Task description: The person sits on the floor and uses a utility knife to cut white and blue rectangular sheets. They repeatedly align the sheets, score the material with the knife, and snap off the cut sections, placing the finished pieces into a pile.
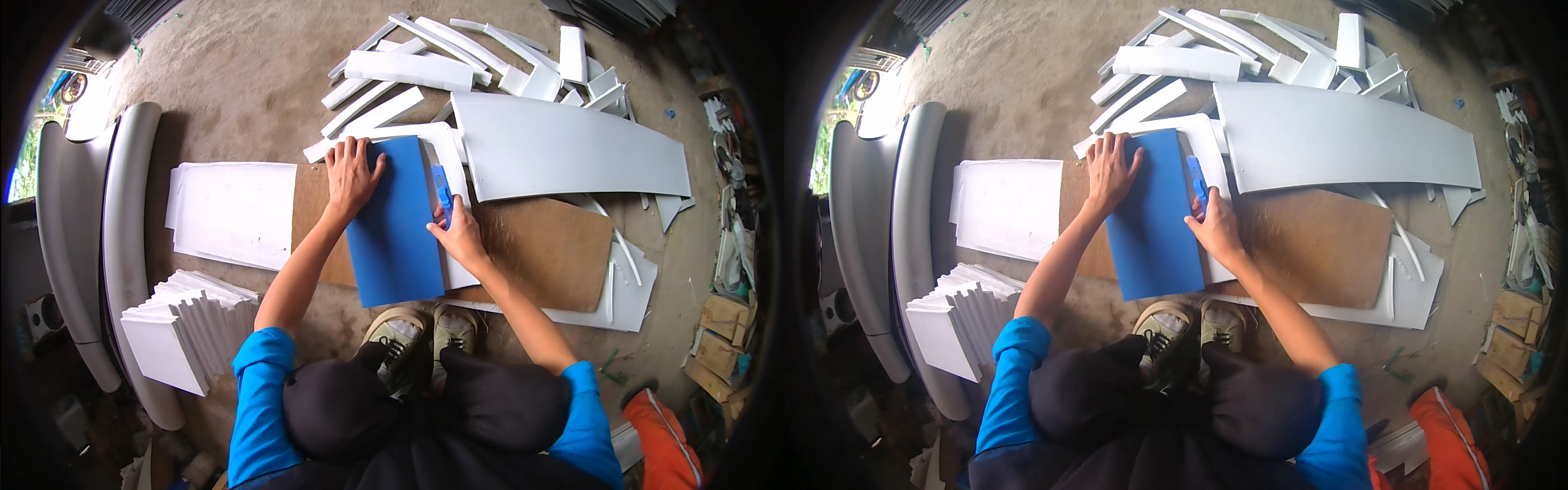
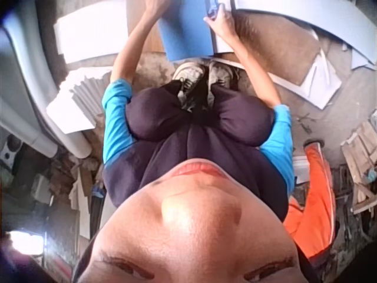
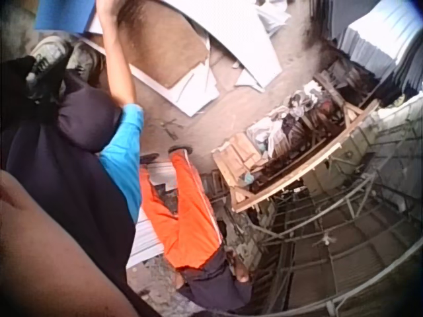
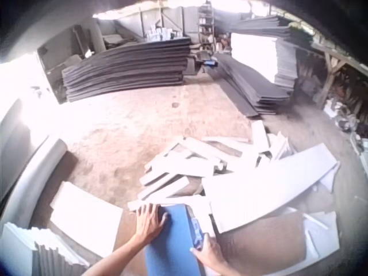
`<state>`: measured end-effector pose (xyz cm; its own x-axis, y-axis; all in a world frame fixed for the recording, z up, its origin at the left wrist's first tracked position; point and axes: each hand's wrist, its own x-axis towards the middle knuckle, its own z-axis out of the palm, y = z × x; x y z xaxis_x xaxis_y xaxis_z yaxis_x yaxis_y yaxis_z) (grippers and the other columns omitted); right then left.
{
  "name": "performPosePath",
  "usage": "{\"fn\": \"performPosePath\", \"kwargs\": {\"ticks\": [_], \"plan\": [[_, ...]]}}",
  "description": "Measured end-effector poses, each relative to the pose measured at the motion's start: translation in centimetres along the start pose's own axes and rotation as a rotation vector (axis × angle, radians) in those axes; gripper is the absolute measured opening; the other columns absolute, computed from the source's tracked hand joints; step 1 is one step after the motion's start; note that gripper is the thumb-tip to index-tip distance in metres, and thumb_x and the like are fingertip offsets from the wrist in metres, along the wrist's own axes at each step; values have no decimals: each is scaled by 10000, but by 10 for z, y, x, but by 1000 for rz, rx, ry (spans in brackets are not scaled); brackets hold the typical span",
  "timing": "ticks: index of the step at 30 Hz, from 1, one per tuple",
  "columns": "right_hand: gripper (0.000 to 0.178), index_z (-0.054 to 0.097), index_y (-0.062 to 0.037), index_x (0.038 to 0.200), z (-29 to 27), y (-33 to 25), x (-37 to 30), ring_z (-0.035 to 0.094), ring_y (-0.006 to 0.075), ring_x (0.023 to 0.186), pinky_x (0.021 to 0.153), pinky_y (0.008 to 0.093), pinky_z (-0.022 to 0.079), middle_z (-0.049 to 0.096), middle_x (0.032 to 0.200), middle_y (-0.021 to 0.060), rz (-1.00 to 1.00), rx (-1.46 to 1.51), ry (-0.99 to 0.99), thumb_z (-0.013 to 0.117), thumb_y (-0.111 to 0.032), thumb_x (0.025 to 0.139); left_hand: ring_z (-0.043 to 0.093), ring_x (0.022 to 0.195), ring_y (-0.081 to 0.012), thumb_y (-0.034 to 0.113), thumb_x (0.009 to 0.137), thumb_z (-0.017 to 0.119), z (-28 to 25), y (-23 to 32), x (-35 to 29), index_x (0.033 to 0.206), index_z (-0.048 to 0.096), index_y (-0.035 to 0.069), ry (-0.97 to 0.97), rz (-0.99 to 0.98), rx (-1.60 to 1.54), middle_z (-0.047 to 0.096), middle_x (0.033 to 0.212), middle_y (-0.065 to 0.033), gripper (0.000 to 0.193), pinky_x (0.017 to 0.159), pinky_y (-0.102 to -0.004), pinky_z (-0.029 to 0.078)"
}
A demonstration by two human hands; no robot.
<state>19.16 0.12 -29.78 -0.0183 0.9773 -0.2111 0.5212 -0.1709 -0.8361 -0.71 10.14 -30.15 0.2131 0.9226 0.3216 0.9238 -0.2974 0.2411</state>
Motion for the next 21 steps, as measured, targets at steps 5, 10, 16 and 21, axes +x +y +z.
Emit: {"fn": "performPosePath", "kwargs": {"ticks": [5,10,16,21], "plan": [[410,422,-41,919,1,8,6,609,200,661,626,340,491,596,777,67,-9,-11,-12,727,-111,654,357,1175,-294,393,755,599,-5,17,-25,1215,396,21,-5,30,0,409,1208,-152,626,1009,-483,165],[445,421,-33,917,-2,8,10,623,197,696,633,333,490,612,782,70,30,43,7,746,-133,630,80,1330,-374,748,602,491,-38,74,-134,1376,186,35,-436,241,-77,122,1424,-226,1095,972,-653,-16],[443,427,-36,916,-1,13,12,621,209,707,672,338,485,622,777,71,-8,-19,2,746,-166,638,58,1325,-400,656,547,624,-47,88,-144,1363,218,22,-508,276,21,121,1421,-229,1110,922,-715,38],[362,461,-26,868,-3,13,11,630,206,657,623,321,498,614,752,92,-10,42,18,710,-230,703,82,1315,-416,597,514,683,-52,94,-142,1359,226,22,-510,267,31,142,1412,-234,1120,908,-725,100]]}}
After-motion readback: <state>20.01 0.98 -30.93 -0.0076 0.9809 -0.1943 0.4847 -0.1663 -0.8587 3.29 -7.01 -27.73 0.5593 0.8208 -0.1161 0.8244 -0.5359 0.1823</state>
